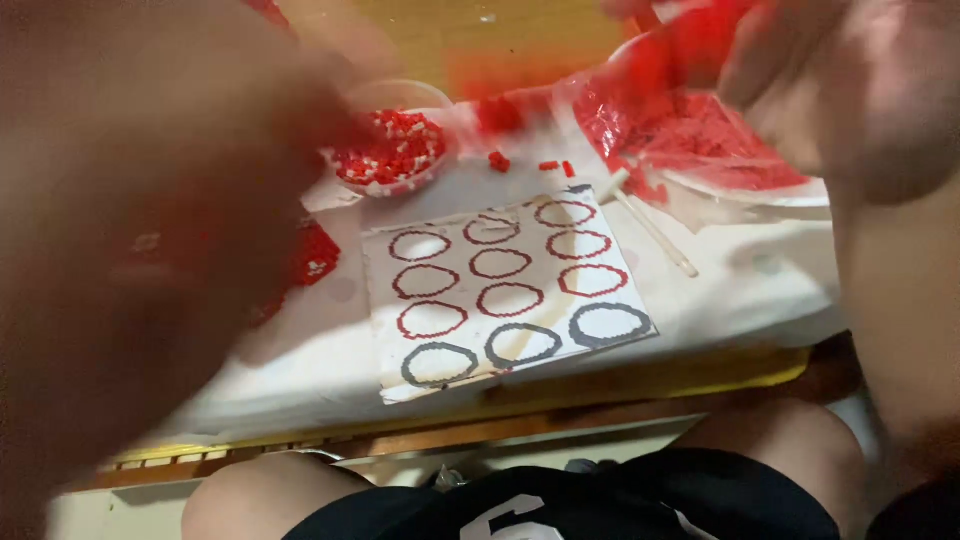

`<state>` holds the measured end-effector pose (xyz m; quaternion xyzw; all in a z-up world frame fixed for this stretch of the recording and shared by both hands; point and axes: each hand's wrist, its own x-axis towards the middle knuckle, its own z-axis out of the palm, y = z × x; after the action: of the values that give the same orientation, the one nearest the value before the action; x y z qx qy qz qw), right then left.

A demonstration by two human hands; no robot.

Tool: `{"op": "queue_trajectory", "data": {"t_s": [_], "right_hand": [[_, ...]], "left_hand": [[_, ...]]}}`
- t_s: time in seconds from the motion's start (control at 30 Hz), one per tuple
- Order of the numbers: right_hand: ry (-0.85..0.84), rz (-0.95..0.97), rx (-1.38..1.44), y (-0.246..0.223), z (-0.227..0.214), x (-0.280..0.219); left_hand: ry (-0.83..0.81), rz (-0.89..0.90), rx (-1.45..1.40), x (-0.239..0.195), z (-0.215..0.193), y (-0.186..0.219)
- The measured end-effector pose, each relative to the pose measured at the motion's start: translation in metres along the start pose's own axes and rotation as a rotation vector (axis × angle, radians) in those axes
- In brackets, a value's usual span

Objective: Assembling a red bear-like figure using small interlocking plastic blocks and a small tapping tool.

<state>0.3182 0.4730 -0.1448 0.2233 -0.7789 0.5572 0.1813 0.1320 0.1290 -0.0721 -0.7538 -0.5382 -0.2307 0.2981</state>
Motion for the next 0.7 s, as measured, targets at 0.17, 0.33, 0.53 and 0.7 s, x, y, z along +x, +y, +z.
{"op": "queue_trajectory", "data": {"t_s": [0.17,0.33,0.53,0.7], "right_hand": [[0.432,0.471,0.183,0.003,0.011,-0.032],[0.643,0.781,-0.073,0.005,0.060,-0.028],[0.588,1.205,-0.046,0.026,0.091,-0.016],[0.447,1.246,-0.140,0.033,0.107,-0.008]], "left_hand": [[0.038,0.044,-0.134,-0.014,0.087,0.033],[-0.121,-0.069,-0.230,-0.060,0.163,0.035],[-0.407,-0.245,-0.237,-0.098,0.192,0.033],[-0.724,-0.473,-0.307,-0.091,0.184,0.029]]}}
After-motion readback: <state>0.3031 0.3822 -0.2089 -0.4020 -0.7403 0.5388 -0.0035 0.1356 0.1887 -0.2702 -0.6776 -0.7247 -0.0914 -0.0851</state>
